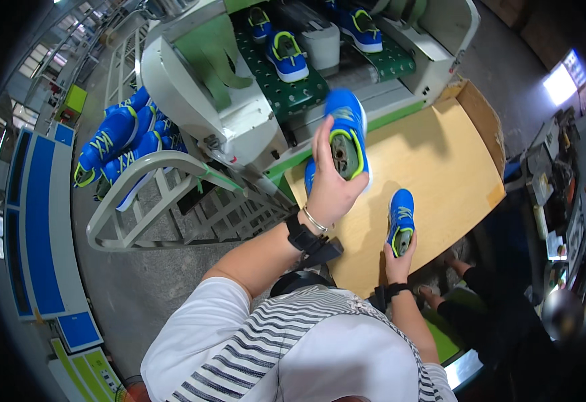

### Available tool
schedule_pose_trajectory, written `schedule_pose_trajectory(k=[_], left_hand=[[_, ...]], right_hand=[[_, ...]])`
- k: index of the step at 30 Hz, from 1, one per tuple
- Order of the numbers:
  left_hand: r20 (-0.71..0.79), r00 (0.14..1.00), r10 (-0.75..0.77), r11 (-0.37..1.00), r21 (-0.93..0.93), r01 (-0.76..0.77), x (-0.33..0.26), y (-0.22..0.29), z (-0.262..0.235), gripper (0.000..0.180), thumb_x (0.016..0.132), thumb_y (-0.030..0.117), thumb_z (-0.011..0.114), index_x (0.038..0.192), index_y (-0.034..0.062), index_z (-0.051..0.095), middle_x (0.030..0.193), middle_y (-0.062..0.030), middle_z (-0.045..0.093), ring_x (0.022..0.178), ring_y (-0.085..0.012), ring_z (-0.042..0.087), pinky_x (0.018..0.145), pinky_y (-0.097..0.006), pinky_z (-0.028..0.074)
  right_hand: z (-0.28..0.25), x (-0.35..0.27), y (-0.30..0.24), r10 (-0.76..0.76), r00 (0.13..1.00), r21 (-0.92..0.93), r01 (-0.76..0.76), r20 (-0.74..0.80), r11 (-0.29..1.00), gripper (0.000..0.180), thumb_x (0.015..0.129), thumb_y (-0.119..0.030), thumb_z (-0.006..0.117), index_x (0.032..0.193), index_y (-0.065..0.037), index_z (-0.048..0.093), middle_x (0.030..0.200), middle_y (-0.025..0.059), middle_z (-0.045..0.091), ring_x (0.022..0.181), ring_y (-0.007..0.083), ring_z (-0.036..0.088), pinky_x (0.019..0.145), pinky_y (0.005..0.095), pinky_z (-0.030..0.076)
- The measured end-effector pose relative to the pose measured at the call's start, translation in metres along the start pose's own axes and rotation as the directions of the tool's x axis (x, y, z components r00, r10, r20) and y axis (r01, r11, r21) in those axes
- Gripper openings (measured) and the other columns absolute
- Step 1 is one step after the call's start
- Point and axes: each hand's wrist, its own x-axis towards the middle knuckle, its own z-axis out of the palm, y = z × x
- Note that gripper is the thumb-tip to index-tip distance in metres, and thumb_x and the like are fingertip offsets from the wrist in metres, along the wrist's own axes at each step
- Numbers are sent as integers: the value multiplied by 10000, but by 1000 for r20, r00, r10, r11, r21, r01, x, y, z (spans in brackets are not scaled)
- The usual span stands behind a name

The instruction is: The person picks up shoes from a table and places them onto a conveyor belt, then moves shoes from the conveyor belt to a rack. They finish by taking shoes from the rack and placing them back onto the table.

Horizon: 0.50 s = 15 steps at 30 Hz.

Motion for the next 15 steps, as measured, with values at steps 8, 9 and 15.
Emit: schedule_pose_trajectory(k=[8,9,15], left_hand=[[-221,918,331,751,650,-114,72,-22,-14,969,682,17,668,1506,53,160,1465,-213,214,1380,-396,245,1149,-439,223],[-235,915,329,770,628,-116,78,-16,-12,938,720,32,662,1509,42,155,1471,-229,214,1383,-403,245,1150,-443,221],[-287,906,311,727,686,-33,96,-17,-15,916,810,126,671,1520,22,101,1500,-262,215,1388,-411,246,1148,-451,214]], right_hand=[[-14,16,-13,29,999,27,-30,46,999,858,803,-61,717,1498,0,217,1465,213,364,1379,321,353,1133,377,277],[-19,25,-13,62,998,31,-63,18,998,830,805,-63,710,1487,7,242,1455,208,382,1368,312,367,1126,387,292],[-19,135,-127,-67,998,347,57,17,936,728,853,-114,713,1443,27,310,1375,165,446,1255,245,447,1054,345,373]])
